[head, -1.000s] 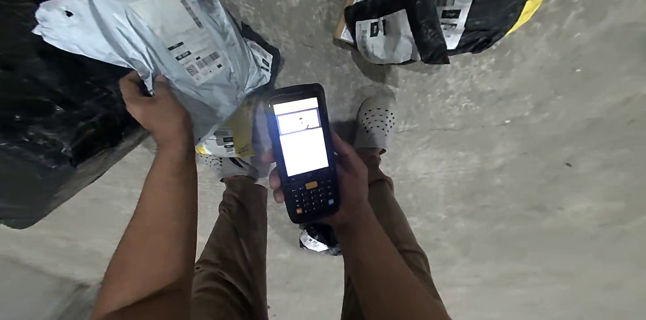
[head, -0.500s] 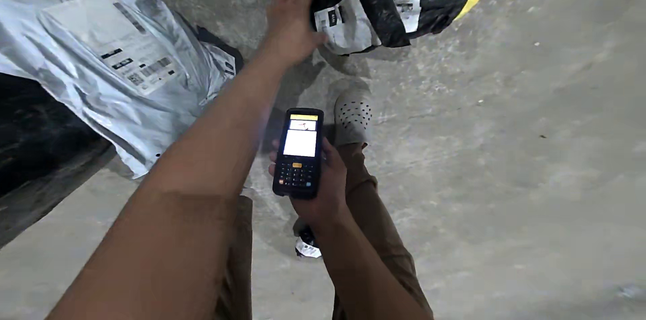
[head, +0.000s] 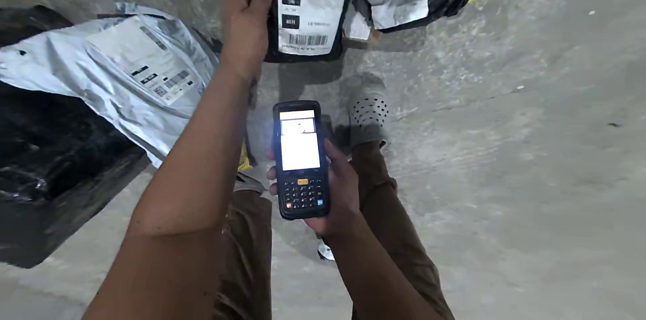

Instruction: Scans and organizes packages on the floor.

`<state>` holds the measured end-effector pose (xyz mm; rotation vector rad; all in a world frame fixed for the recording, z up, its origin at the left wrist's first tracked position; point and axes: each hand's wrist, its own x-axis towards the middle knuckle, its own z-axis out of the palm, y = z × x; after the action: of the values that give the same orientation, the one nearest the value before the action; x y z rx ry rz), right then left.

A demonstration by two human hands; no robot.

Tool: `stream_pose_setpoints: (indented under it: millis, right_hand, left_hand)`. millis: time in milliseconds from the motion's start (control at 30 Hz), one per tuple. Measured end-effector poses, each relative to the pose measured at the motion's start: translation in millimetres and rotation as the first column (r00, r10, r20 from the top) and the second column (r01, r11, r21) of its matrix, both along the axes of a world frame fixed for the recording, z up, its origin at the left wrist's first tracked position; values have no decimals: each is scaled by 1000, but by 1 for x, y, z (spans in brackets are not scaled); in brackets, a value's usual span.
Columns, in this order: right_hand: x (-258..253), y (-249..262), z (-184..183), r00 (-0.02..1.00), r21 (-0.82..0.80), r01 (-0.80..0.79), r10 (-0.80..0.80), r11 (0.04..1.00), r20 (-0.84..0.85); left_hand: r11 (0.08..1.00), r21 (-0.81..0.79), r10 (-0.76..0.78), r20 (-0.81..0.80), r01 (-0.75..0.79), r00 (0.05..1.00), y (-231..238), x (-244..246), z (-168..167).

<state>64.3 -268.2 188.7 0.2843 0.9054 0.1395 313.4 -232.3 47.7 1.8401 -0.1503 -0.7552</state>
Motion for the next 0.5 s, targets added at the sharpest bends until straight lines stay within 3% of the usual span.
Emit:
stream_pose_setpoints:
  millis: [133,500]
  right_hand:
    - [-1,1,2,996,22,15,-17,1000,91]
    - [-4,1,2,985,46,16,-24,999,173]
  left_hand:
    - [995,-47,91,-20,-92,996,13,9,3]
    - [988,-107,119,54,-112,991,16,13,6]
